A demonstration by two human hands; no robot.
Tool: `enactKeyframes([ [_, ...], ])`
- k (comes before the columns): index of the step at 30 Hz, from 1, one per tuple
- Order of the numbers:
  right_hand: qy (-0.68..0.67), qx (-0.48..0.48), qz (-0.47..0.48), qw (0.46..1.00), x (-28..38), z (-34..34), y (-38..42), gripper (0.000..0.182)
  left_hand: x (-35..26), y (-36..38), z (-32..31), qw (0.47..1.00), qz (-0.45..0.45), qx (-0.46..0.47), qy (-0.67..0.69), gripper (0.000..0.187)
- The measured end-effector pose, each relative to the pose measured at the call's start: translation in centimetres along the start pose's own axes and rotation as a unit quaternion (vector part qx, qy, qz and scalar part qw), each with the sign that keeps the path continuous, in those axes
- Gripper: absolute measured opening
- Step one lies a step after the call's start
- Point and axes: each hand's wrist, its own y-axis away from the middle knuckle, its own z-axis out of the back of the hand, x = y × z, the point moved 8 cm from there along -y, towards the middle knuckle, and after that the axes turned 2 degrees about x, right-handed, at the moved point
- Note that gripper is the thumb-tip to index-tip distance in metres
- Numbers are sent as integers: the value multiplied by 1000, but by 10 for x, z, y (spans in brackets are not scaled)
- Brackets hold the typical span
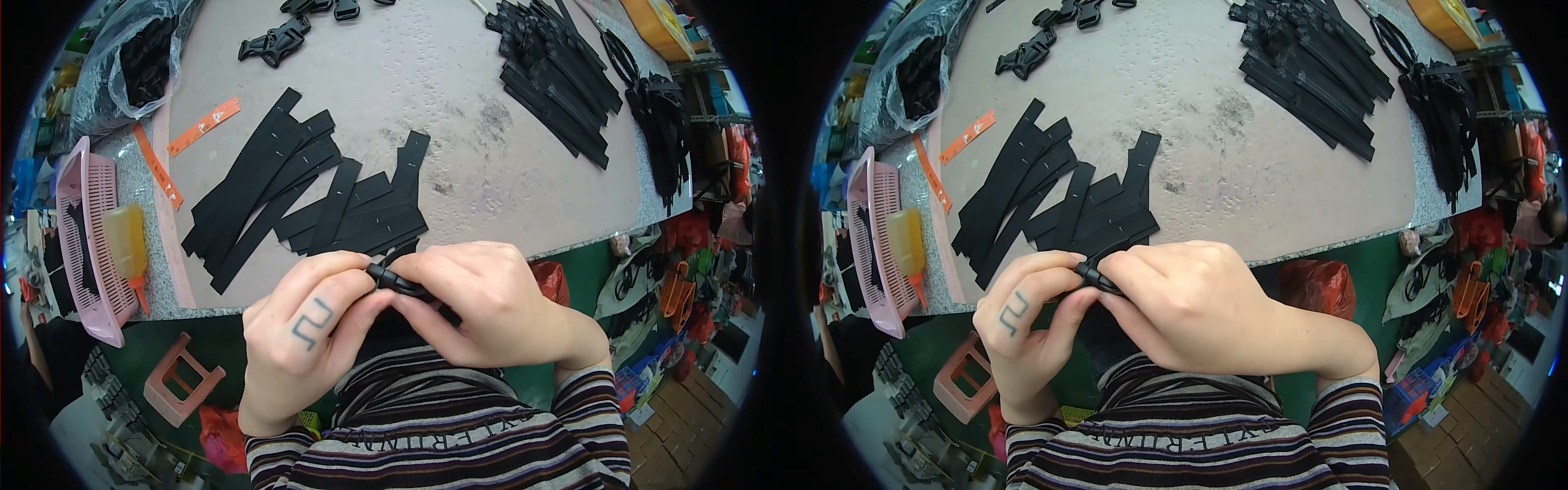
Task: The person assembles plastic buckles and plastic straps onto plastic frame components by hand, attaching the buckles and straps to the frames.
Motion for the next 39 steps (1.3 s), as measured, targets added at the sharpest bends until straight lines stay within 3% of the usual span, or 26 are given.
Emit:
enactKeyframes([
  [1, -41, 29, -51, 997, -5, 2, -1, 16, 2, 0, -1, 1000, -1, 6, 24, 23],
  [2, -81, 58, -103, 990, -11, 4, 0, 17, 8, 3, 3, 991, 45, -44, 118, 24],
  [4, -83, 49, -103, 990, -13, 7, 1, 17, 22, 16, -1, 934, 133, -139, 301, 27],
  [8, -86, 67, -86, 990, -9, 4, -1, 16, 39, 16, -12, 958, 130, 4, 256, 34],
  [13, -165, 77, -89, 979, -9, 4, 0, 13, 47, 13, -23, 912, 176, 32, 369, 30],
  [16, -202, 95, -134, 966, -15, 4, 1, 13, 44, 11, -21, 888, 180, -21, 422, 32],
  [19, -173, 86, -132, 972, -15, 5, 1, 14, 31, 10, -17, 931, 83, 1, 355, 35],
  [20, -156, 75, -111, 979, -13, 5, 1, 15, 27, 9, -18, 959, 86, 17, 270, 38],
  [25, -63, 17, 5, 998, -3, 5, 2, 18, 40, 13, -30, 910, 187, 55, 366, 34],
  [31, -107, 41, -67, 991, -10, 6, 5, 21, 18, 7, -15, 986, 42, -5, 160, 25],
  [34, -65, 28, -28, 997, -7, 4, 5, 20, 16, 7, -16, 994, 31, -19, 104, 26],
  [37, -107, 46, -75, 990, -10, 6, 5, 17, 8, 6, -13, 997, -7, 3, 73, 32],
  [39, -192, 74, -121, 971, -13, 5, 4, 15, 29, 12, -22, 946, 86, 22, 312, 37],
])
